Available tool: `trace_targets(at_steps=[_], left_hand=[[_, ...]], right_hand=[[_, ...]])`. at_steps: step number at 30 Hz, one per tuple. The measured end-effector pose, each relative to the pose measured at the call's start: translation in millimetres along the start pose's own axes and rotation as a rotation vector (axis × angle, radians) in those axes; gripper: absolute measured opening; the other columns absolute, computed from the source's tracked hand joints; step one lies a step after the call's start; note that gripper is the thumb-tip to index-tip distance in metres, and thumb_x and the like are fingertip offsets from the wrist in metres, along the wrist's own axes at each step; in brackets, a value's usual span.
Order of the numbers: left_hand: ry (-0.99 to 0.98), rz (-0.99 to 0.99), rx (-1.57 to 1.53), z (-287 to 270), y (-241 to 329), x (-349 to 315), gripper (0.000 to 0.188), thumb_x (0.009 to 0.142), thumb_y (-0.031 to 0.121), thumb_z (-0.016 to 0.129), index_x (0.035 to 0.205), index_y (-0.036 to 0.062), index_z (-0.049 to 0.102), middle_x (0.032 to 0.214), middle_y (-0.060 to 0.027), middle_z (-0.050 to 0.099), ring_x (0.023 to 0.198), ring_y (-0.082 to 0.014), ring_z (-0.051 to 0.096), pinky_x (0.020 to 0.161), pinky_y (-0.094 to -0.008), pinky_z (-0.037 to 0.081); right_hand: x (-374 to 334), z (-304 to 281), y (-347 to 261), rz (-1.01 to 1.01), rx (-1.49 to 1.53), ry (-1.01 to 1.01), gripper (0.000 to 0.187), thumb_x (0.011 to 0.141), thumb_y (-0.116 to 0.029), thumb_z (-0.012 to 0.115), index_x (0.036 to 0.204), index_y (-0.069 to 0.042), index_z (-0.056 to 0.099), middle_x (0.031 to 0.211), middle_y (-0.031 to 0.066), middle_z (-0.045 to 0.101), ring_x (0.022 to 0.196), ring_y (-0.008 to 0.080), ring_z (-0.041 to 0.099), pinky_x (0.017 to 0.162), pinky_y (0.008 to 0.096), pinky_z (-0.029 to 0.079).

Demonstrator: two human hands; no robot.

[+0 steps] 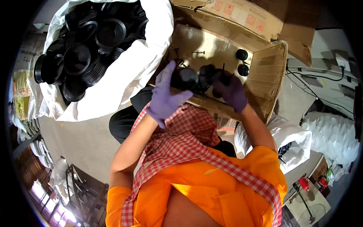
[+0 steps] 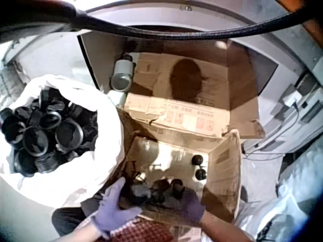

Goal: The person, wearing gloves, inserts small black plastic parts into larger round black plastic caps one by one, then places the assembled units into a cardboard box. After finishing a batch, the person picks up a large white bag, shakes it to move the contents, and then ties the top of the bag.

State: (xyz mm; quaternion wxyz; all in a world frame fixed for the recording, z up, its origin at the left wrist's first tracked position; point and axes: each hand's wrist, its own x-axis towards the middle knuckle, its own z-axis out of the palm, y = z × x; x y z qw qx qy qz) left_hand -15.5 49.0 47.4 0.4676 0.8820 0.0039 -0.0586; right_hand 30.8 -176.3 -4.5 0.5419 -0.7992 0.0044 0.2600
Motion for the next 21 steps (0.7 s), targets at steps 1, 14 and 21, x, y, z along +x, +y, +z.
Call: trace_targets(at_steps=[1, 14, 21], left_hand=[[0.032, -0.054, -0.078, 6.6, -4.9, 4.2, 0.081, 0.068, 0.022, 0.072, 0.133, 0.0026, 0.028, 0.123, -0.0212, 0.044, 0.109, -0.0312, 0.048, 0.090, -0.0381, 0.043], [-0.097, -0.654, -1.005, -4.8, -26.3, -40.8, 0.045, 0.078, 0.001, 0.054, 0.121, 0.0014, 0.043, 0.101, -0.0129, 0.059, 0.081, -0.0226, 0.061, 0.060, -0.0304, 0.052], [-0.348, 0.312, -0.100, -54.7, 0.6, -31.1, 0.044, 0.066, -0.002, 0.058, 0.109, 0.0016, 0.054, 0.093, -0.0127, 0.062, 0.078, -0.0218, 0.062, 0.071, -0.0287, 0.049]], right_hand=[[-11.2, 1.7, -8.1, 0.032, 0.164, -0.061, 0.026, 0.077, -0.020, 0.061, 0.093, 0.001, 0.059, 0.081, 0.0152, 0.063, 0.076, 0.0206, 0.061, 0.070, 0.0326, 0.047], [-18.2, 47.8, -31.7, -0.408, -0.029, -0.327, 0.033, 0.074, -0.012, 0.066, 0.105, -0.002, 0.059, 0.088, 0.0115, 0.065, 0.078, 0.0211, 0.062, 0.072, 0.0288, 0.048], [-22.2, 41.0, -50.2, -0.033, 0.259, -0.945, 0.022, 0.067, -0.018, 0.072, 0.080, -0.002, 0.064, 0.072, 0.0061, 0.064, 0.060, 0.0159, 0.056, 0.057, 0.0301, 0.045]])
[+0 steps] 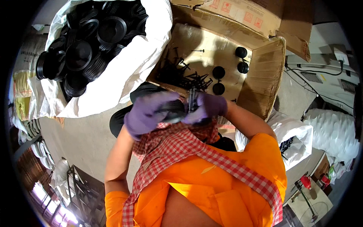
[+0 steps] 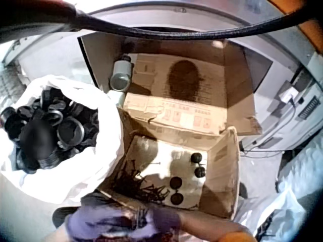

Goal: The person, wearing gloves, inserts small black plastic parts into larger round black plastic caps one by one, then places the assembled units into a cardboard box. After finishing a batch, the person picks up a large white bag, shakes it to move the contents, and then ties the top of the bag.

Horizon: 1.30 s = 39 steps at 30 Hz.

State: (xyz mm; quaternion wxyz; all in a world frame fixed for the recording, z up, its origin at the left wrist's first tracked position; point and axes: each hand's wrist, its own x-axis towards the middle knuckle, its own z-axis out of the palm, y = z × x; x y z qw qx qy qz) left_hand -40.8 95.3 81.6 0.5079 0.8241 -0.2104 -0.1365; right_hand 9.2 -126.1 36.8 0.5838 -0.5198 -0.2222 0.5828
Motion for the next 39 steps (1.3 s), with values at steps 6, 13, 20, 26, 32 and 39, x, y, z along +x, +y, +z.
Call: trace_targets(at_steps=[6, 13, 20, 26, 32, 39], left_hand=[[0.412, -0.207, -0.810, 26.3, -6.4, -14.6, 0.047, 0.075, 0.015, 0.056, 0.115, -0.0066, 0.045, 0.088, -0.0089, 0.056, 0.071, -0.0187, 0.054, 0.073, -0.0297, 0.045], [0.562, -0.410, -0.818, 68.2, -11.7, 0.7, 0.054, 0.071, 0.006, 0.059, 0.123, 0.0038, 0.045, 0.101, -0.0100, 0.055, 0.095, -0.0219, 0.054, 0.081, -0.0306, 0.045], [0.251, -0.068, 0.604, 61.8, 26.6, 14.1, 0.048, 0.058, 0.014, 0.070, 0.105, 0.0152, 0.061, 0.077, -0.0119, 0.047, 0.071, -0.0293, 0.050, 0.063, -0.0397, 0.041], [0.854, 0.210, 0.488, -45.2, 81.8, 22.3, 0.030, 0.078, 0.003, 0.051, 0.106, -0.0025, 0.057, 0.096, -0.0187, 0.057, 0.085, -0.0272, 0.058, 0.073, -0.0346, 0.050], [0.790, 0.263, 1.224, -224.0, 43.6, -21.1, 0.043, 0.080, 0.025, 0.061, 0.115, 0.0024, 0.053, 0.110, -0.0183, 0.056, 0.099, -0.0305, 0.057, 0.086, -0.0405, 0.047], [0.656, -0.160, 1.359, -239.5, 24.1, -23.1, 0.047, 0.075, 0.023, 0.069, 0.119, 0.0172, 0.055, 0.129, -0.0147, 0.043, 0.121, -0.0306, 0.038, 0.098, -0.0410, 0.032]], right_hand=[[28.3, 1.2, 3.7, -0.515, 0.647, 0.113, 0.011, 0.071, -0.014, 0.062, 0.072, -0.004, 0.057, 0.064, 0.0045, 0.054, 0.064, 0.0176, 0.052, 0.063, 0.0277, 0.040], [57.0, -18.9, 27.1, -0.625, -0.292, 0.855, 0.005, 0.072, -0.003, 0.058, 0.075, -0.003, 0.055, 0.071, 0.0073, 0.056, 0.068, 0.0180, 0.057, 0.062, 0.0284, 0.045], [67.9, -52.0, 85.4, -0.381, -0.962, 1.113, 0.016, 0.067, -0.004, 0.052, 0.083, -0.005, 0.055, 0.086, 0.0155, 0.055, 0.074, 0.0334, 0.053, 0.066, 0.0404, 0.043], [15.3, -143.2, 137.1, 0.564, -0.938, 1.026, 0.027, 0.079, -0.020, 0.047, 0.097, -0.006, 0.061, 0.104, 0.0192, 0.058, 0.099, 0.0324, 0.055, 0.084, 0.0411, 0.044], [17.1, -177.2, 231.9, 0.769, -0.804, 0.955, 0.031, 0.076, -0.026, 0.056, 0.099, -0.007, 0.064, 0.103, 0.0185, 0.060, 0.096, 0.0329, 0.057, 0.083, 0.0391, 0.046], [33.4, -167.7, 261.9, 0.976, -0.798, 0.618, 0.028, 0.075, -0.021, 0.057, 0.096, -0.005, 0.065, 0.104, 0.0195, 0.060, 0.096, 0.0313, 0.058, 0.083, 0.0382, 0.046]])
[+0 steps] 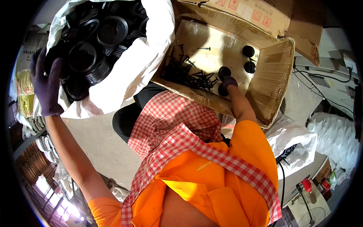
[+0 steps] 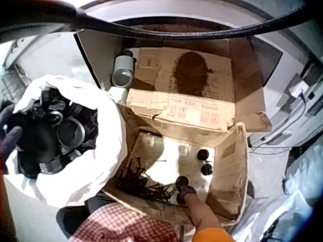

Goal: The person, wearing gloves, inserts small black plastic parts into larger round black plastic caps one by one, then places the assembled units into a cardboard box. After finishing a batch, the person picks up a large white bag, shakes it to move the contents, and then ties the top of the bag.

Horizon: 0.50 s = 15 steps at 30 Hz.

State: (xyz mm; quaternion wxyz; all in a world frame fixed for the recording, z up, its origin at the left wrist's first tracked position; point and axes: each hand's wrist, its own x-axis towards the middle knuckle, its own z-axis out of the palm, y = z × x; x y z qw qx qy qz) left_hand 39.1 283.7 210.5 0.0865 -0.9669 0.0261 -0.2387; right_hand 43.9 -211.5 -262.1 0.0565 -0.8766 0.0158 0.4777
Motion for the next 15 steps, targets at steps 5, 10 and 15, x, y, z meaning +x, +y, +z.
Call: trace_targets(at_steps=[5, 10, 15], left_hand=[[0.370, -0.166, -0.526, -34.2, 104.1, -15.8, 0.045, 0.079, 0.017, 0.065, 0.116, -0.0040, 0.052, 0.129, -0.0188, 0.041, 0.120, -0.0284, 0.039, 0.096, -0.0392, 0.036], [-0.458, 0.228, -1.270, 32.0, 243.4, -69.1, 0.051, 0.072, 0.020, 0.069, 0.116, 0.0037, 0.051, 0.121, -0.0198, 0.047, 0.104, -0.0364, 0.052, 0.089, -0.0404, 0.042], [-0.495, -0.168, -1.150, 108.9, 303.8, -122.7, 0.074, 0.067, 0.020, 0.073, 0.130, 0.0070, 0.036, 0.132, -0.0195, 0.034, 0.113, -0.0306, 0.045, 0.093, -0.0353, 0.040]], right_hand=[[-42.4, -33.3, -7.5, -0.118, 0.207, 0.187, 0.031, 0.075, -0.025, 0.060, 0.092, 0.001, 0.064, 0.090, 0.0175, 0.063, 0.082, 0.0262, 0.062, 0.071, 0.0354, 0.050], [-144.8, -105.6, -24.4, -0.352, 0.757, 0.035, 0.022, 0.080, -0.021, 0.059, 0.090, -0.002, 0.061, 0.073, 0.0050, 0.062, 0.063, 0.0106, 0.057, 0.056, 0.0242, 0.046], [-239.6, -140.0, -41.4, -0.663, 1.114, 0.036, 0.013, 0.081, -0.011, 0.058, 0.090, -0.002, 0.060, 0.076, 0.0084, 0.062, 0.068, 0.0141, 0.060, 0.061, 0.0256, 0.047]])
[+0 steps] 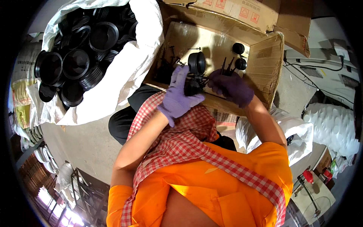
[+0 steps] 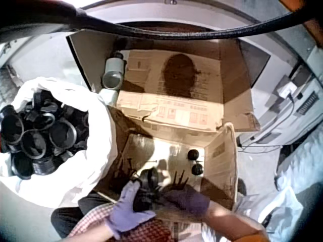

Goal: The person, wearing gloves, inserts small black plastic parts into larger round black plastic caps one by one, then places the assembled units into a cardboard box. After finishing a batch, the person picks up a large white bag, shakes it to move the contents, and then ties the top of the bag.

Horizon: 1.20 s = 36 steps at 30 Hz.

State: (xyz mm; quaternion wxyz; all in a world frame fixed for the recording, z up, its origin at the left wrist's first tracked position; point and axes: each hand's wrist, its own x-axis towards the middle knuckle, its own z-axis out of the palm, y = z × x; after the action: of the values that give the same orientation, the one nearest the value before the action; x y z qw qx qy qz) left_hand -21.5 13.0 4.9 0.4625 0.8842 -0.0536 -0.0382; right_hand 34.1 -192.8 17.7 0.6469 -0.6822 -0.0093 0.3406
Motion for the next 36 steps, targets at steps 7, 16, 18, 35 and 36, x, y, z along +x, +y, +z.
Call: trace_targets(at_steps=[7, 16, 18, 35, 36], left_hand=[[-0.430, -0.594, -0.712, -48.7, -22.8, -8.8, 0.052, 0.068, -0.008, 0.057, 0.119, -0.0026, 0.049, 0.100, -0.0061, 0.059, 0.091, -0.0127, 0.053, 0.083, -0.0247, 0.041], [-0.232, -0.208, -0.152, -49.2, -16.0, -42.4, 0.035, 0.073, 0.000, 0.060, 0.108, 0.0044, 0.059, 0.089, -0.0090, 0.063, 0.083, -0.0188, 0.059, 0.076, -0.0303, 0.047], [-0.297, 0.253, 0.469, -62.9, 19.3, -29.7, 0.039, 0.071, 0.004, 0.059, 0.110, 0.0083, 0.056, 0.084, -0.0121, 0.060, 0.077, -0.0272, 0.060, 0.072, -0.0343, 0.049], [-0.027, -0.486, -0.809, -28.7, 32.2, -18.8, 0.052, 0.069, 0.002, 0.061, 0.120, 0.0026, 0.047, 0.111, -0.0103, 0.052, 0.097, -0.0178, 0.053, 0.082, -0.0280, 0.044], [0.048, -0.187, -0.297, -22.4, 26.9, -15.1, 0.055, 0.064, 0.001, 0.062, 0.118, 0.0085, 0.050, 0.105, -0.0121, 0.051, 0.092, -0.0226, 0.053, 0.080, -0.0325, 0.045]], right_hand=[[-9.6, 12.6, 20.5, -0.568, -0.501, 0.061, 0.028, 0.076, -0.002, 0.060, 0.103, -0.004, 0.057, 0.097, 0.0107, 0.062, 0.079, 0.0209, 0.062, 0.070, 0.0286, 0.049], [12.4, 56.1, 23.6, -0.449, -0.697, -0.340, 0.021, 0.075, -0.019, 0.063, 0.091, -0.005, 0.062, 0.079, 0.0128, 0.062, 0.065, 0.0210, 0.060, 0.062, 0.0307, 0.046], [14.8, 56.9, 21.7, -0.358, -0.689, -0.465, 0.020, 0.073, -0.020, 0.065, 0.084, -0.004, 0.063, 0.072, 0.0130, 0.061, 0.062, 0.0204, 0.059, 0.060, 0.0301, 0.046], [49.9, 66.0, 20.7, -0.472, 0.158, 0.190, 0.018, 0.078, -0.009, 0.063, 0.094, -0.002, 0.064, 0.093, 0.0084, 0.066, 0.081, 0.0137, 0.062, 0.074, 0.0275, 0.048], [51.0, 68.7, 28.2, -0.435, 0.217, 0.187, 0.015, 0.076, -0.009, 0.062, 0.090, -0.005, 0.064, 0.087, 0.0085, 0.066, 0.078, 0.0185, 0.063, 0.072, 0.0273, 0.049]])
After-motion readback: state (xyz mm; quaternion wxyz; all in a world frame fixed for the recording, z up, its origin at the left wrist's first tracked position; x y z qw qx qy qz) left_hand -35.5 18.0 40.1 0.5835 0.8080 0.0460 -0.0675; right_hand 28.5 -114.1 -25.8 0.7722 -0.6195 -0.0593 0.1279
